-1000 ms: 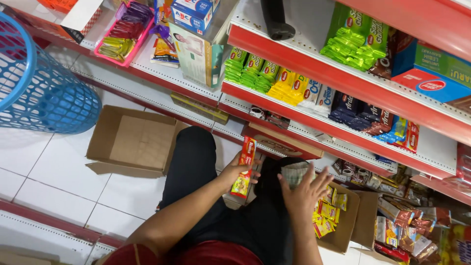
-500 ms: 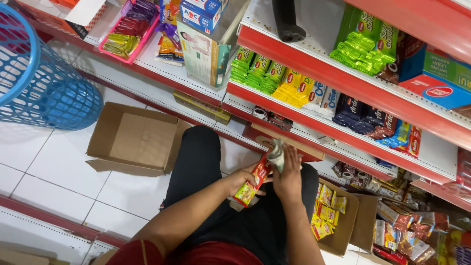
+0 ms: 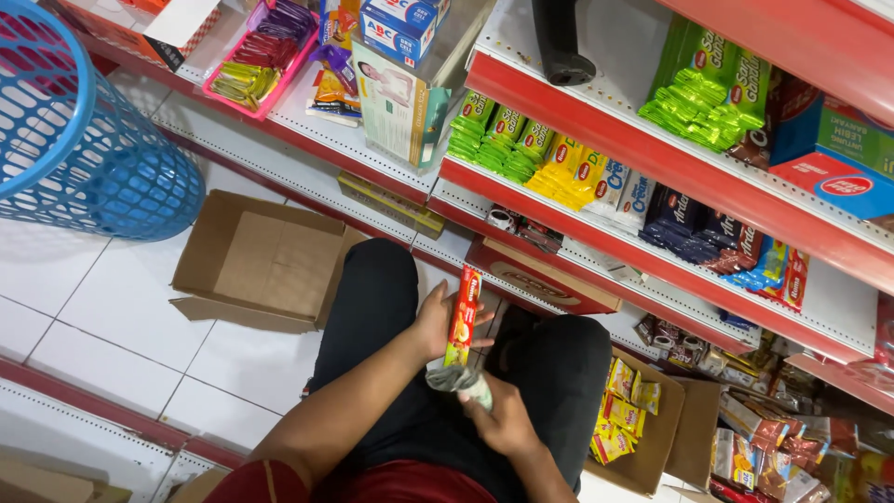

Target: The person sits on the floor of a shop's snack aisle and takes packaged snack items out of a cardboard box, wiping some packets with a cloth before placing them onto the shelf rows one at a time.

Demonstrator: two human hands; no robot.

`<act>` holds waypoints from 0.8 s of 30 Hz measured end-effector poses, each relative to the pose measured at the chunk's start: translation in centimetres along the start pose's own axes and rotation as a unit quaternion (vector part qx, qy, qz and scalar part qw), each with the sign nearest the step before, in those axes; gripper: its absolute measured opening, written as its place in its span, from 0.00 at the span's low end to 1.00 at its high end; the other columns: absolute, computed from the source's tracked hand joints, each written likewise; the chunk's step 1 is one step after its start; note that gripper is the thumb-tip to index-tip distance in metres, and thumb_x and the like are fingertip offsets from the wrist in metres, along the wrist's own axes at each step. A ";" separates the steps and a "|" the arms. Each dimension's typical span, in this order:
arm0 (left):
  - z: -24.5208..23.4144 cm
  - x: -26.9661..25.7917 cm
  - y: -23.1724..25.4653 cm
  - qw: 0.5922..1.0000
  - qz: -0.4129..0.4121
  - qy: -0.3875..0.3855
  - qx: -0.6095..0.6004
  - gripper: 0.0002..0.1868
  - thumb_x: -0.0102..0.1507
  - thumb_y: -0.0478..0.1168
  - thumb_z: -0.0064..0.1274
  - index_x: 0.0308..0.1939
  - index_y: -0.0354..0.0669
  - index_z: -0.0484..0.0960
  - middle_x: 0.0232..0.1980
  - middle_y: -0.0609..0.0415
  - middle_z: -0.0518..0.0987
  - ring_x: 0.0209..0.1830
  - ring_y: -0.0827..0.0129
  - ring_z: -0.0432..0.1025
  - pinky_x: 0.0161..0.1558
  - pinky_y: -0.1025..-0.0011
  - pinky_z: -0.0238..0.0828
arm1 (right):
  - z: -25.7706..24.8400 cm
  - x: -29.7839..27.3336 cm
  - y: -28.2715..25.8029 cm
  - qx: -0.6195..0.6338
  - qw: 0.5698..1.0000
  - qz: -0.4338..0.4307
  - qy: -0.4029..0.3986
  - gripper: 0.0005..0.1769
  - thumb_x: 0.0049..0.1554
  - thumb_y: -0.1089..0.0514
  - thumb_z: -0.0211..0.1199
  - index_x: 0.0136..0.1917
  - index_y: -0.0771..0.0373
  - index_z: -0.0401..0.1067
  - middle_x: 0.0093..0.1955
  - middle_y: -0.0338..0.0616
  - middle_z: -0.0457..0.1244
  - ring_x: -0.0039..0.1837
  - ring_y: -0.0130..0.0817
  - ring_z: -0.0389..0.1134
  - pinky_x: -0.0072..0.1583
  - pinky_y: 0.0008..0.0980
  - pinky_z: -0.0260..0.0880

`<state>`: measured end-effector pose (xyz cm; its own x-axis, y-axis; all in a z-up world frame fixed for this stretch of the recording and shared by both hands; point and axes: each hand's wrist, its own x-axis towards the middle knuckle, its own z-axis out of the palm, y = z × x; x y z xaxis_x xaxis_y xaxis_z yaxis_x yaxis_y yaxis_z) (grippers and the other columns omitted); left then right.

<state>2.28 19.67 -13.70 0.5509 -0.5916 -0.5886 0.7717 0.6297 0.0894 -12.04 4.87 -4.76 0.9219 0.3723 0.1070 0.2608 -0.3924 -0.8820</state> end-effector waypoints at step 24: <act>-4.4 3.1 0.5 0.967 0.085 -0.034 0.237 0.24 0.67 0.49 0.47 0.69 0.59 0.72 0.58 0.55 0.79 0.56 0.63 0.71 0.59 0.63 0.68 | -3.8 2.9 -0.8 -0.123 0.989 0.059 -0.058 0.32 0.42 0.67 0.61 0.63 0.62 0.74 0.72 0.55 0.61 0.80 0.55 0.53 0.78 0.62 0.40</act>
<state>2.96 20.31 -19.03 0.6902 -0.5419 -0.4795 0.7177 0.4286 0.5488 -8.48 3.07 -2.02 0.9145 0.4008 -0.0560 0.2287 -0.6260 -0.7456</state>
